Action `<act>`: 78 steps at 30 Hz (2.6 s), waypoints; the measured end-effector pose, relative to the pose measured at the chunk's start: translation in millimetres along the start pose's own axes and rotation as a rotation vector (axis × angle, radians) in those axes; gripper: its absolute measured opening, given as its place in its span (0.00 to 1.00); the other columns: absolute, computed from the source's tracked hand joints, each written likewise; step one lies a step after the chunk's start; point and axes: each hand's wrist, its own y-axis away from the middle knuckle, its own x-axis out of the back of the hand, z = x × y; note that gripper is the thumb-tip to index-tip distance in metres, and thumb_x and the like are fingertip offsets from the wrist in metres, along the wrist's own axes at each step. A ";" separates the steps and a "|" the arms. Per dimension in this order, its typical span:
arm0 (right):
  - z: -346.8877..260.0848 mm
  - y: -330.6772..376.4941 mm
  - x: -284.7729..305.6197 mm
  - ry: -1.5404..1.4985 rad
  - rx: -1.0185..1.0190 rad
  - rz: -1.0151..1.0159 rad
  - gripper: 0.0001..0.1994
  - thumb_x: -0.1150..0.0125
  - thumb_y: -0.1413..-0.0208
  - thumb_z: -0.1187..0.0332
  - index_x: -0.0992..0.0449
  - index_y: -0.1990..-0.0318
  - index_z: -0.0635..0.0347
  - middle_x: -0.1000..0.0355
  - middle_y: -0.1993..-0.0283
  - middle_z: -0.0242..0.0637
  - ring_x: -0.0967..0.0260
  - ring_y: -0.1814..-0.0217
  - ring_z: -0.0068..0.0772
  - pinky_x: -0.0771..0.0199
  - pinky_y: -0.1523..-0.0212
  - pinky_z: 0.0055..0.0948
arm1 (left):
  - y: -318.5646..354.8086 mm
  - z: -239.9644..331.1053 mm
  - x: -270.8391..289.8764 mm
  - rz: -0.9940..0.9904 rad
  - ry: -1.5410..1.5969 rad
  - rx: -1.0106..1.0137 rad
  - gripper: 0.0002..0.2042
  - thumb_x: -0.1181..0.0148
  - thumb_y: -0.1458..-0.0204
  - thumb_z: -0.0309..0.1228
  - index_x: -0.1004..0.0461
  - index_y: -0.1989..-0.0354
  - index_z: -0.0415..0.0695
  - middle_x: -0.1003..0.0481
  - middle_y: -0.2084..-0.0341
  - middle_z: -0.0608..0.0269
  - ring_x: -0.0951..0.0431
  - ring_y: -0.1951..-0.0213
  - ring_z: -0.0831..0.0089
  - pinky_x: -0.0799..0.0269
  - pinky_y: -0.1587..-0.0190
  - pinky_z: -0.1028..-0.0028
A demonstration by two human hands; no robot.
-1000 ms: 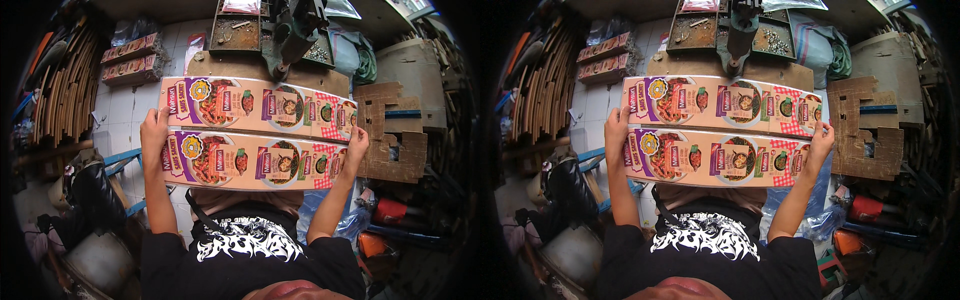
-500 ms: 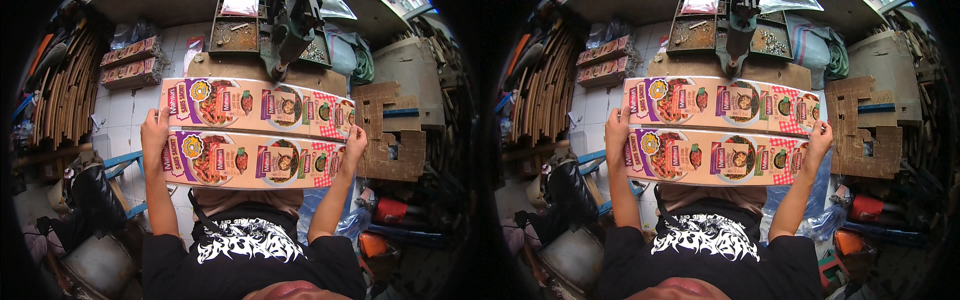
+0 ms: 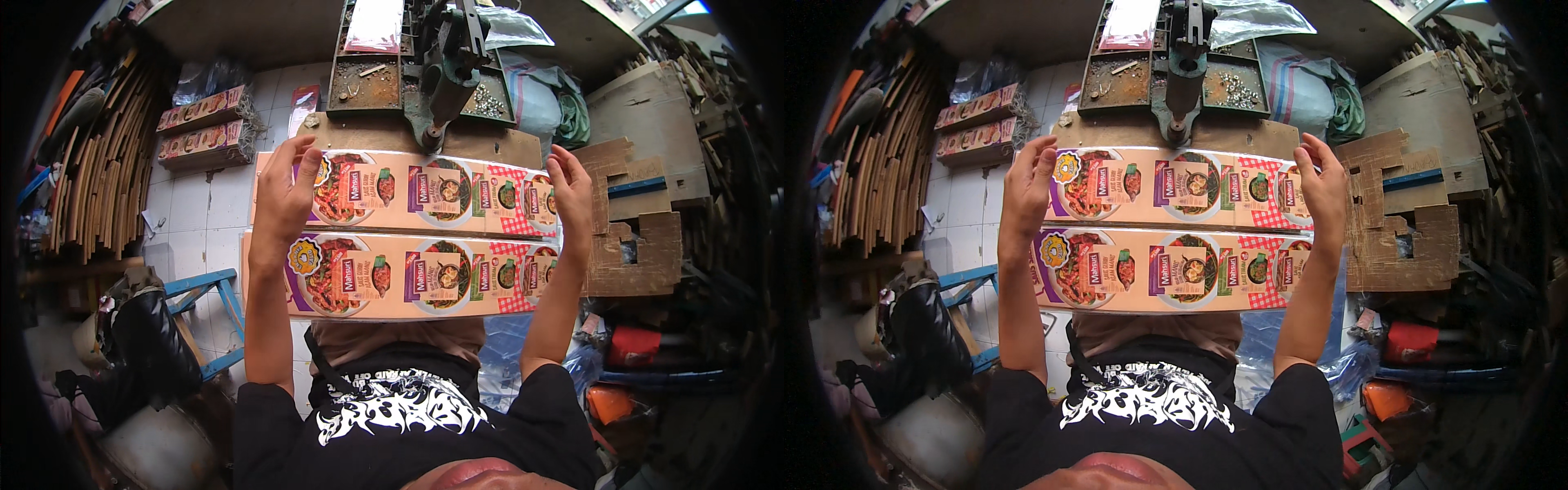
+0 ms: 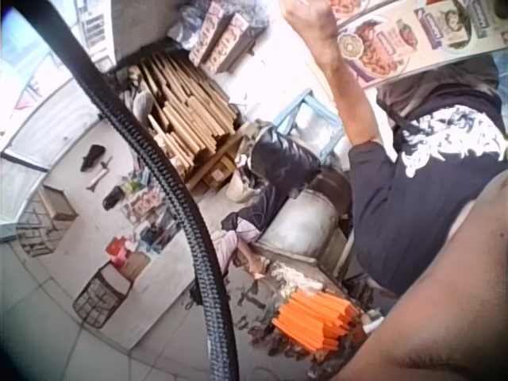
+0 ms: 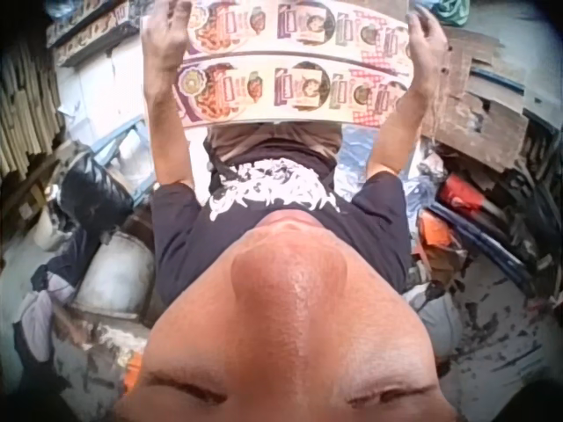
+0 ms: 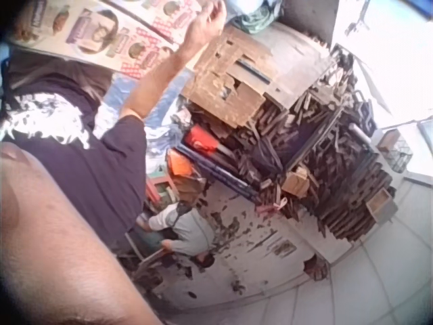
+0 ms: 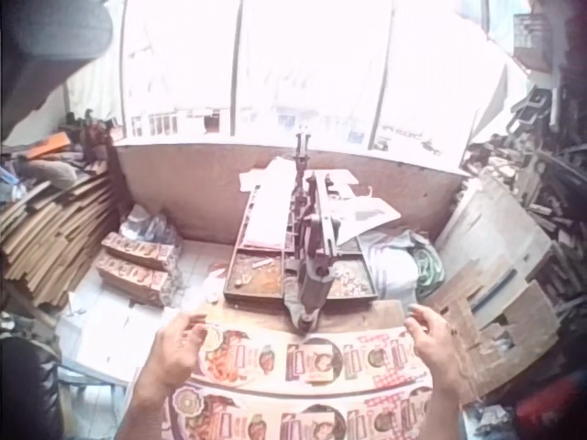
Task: The person staples cardboard packaging sheets onto a backing board using a manual press.
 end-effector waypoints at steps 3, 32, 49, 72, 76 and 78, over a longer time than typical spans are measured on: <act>-16.6 -40.7 -39.7 0.132 0.109 -0.126 0.17 0.37 0.43 0.67 0.24 0.48 0.64 0.22 0.55 0.44 0.24 0.54 0.29 0.26 0.53 0.28 | -35.7 -18.5 -61.4 -0.040 0.241 -0.024 0.16 0.46 0.39 0.38 0.27 0.53 0.35 0.22 0.66 0.47 0.20 0.63 0.61 0.25 0.59 0.67; 17.1 -202.9 -140.6 0.713 0.722 -0.360 0.07 0.36 0.60 0.72 0.19 0.72 0.66 0.24 0.67 0.54 0.24 0.61 0.54 0.24 0.55 0.44 | -34.1 -64.6 -101.5 0.015 0.128 -0.158 0.08 0.44 0.47 0.25 0.26 0.60 0.36 0.23 0.68 0.49 0.21 0.65 0.56 0.26 0.61 0.64; 18.6 -154.2 -127.1 -0.904 -0.223 0.117 0.10 0.34 0.52 0.80 0.26 0.61 0.67 0.25 0.69 0.38 0.25 0.71 0.27 0.16 0.68 0.26 | -34.5 -62.9 -99.1 -0.017 0.109 -0.137 0.06 0.43 0.47 0.26 0.25 0.64 0.36 0.23 0.69 0.50 0.21 0.67 0.58 0.26 0.62 0.66; 23.3 -154.6 -115.0 -1.581 -0.558 -0.071 0.08 0.46 0.44 0.76 0.26 0.58 0.67 0.30 0.59 0.43 0.31 0.61 0.36 0.23 0.56 0.36 | -37.4 -55.9 -100.4 -0.084 -0.017 -0.142 0.05 0.41 0.47 0.24 0.25 0.63 0.36 0.22 0.71 0.55 0.22 0.70 0.69 0.27 0.65 0.72; 20.5 -152.4 -116.8 -1.562 -0.557 -0.062 0.09 0.44 0.44 0.75 0.26 0.57 0.67 0.29 0.61 0.42 0.32 0.63 0.34 0.25 0.58 0.33 | -36.4 -53.4 -100.8 -0.082 -0.014 -0.133 0.05 0.41 0.47 0.24 0.25 0.64 0.36 0.23 0.71 0.54 0.23 0.69 0.65 0.28 0.64 0.70; 17.6 -151.0 -119.4 -1.542 -0.552 -0.054 0.09 0.44 0.44 0.76 0.27 0.57 0.68 0.29 0.62 0.42 0.32 0.63 0.33 0.25 0.59 0.32 | -36.7 -52.7 -101.8 -0.085 0.009 -0.109 0.05 0.41 0.48 0.23 0.25 0.65 0.36 0.25 0.71 0.52 0.24 0.69 0.60 0.29 0.64 0.67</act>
